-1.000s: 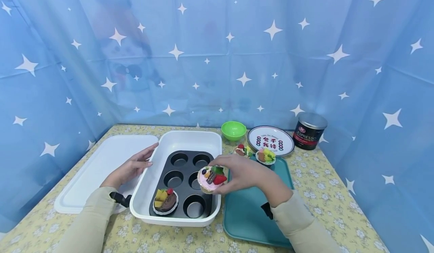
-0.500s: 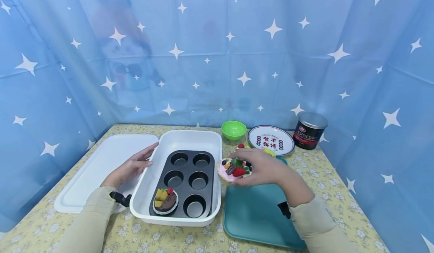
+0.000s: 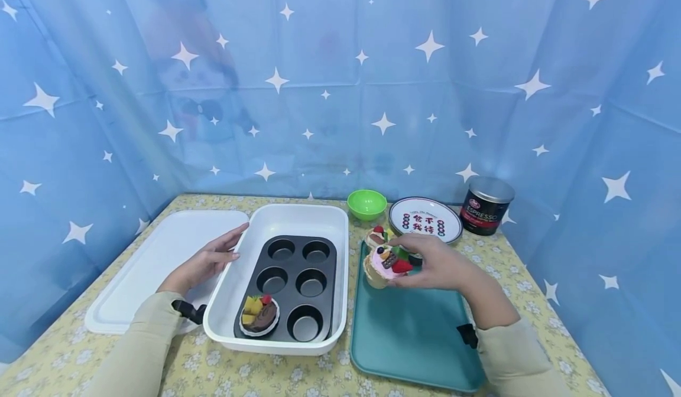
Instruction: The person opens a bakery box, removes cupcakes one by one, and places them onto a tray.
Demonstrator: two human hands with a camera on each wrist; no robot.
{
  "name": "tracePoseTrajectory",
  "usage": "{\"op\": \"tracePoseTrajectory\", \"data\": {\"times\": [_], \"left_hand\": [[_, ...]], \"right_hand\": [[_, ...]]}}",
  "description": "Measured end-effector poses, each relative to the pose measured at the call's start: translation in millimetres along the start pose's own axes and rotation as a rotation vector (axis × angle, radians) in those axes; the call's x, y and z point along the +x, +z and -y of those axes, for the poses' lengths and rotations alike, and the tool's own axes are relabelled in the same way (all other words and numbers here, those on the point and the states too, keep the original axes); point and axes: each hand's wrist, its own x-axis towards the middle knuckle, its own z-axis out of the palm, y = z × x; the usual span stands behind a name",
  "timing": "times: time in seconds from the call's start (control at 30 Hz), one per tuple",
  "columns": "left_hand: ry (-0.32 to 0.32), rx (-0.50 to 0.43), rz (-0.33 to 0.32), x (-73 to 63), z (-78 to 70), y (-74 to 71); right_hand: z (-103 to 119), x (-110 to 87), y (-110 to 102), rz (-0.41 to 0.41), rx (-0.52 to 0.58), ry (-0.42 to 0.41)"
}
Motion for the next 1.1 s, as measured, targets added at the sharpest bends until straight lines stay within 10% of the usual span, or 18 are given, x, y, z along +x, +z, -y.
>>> {"op": "tracePoseTrajectory", "data": {"times": [0.33,1.1], "left_hand": [[-0.005,0.005,0.0,1.9,-3.2,2.3],[-0.009,0.011,-0.004,-0.5,-2.5,1.4]], "right_hand": [[-21.4,-10.0,-8.8,-0.04,-0.042,0.083],[-50.7,-16.3,-6.8,0.165,-0.009,0.332]]}}
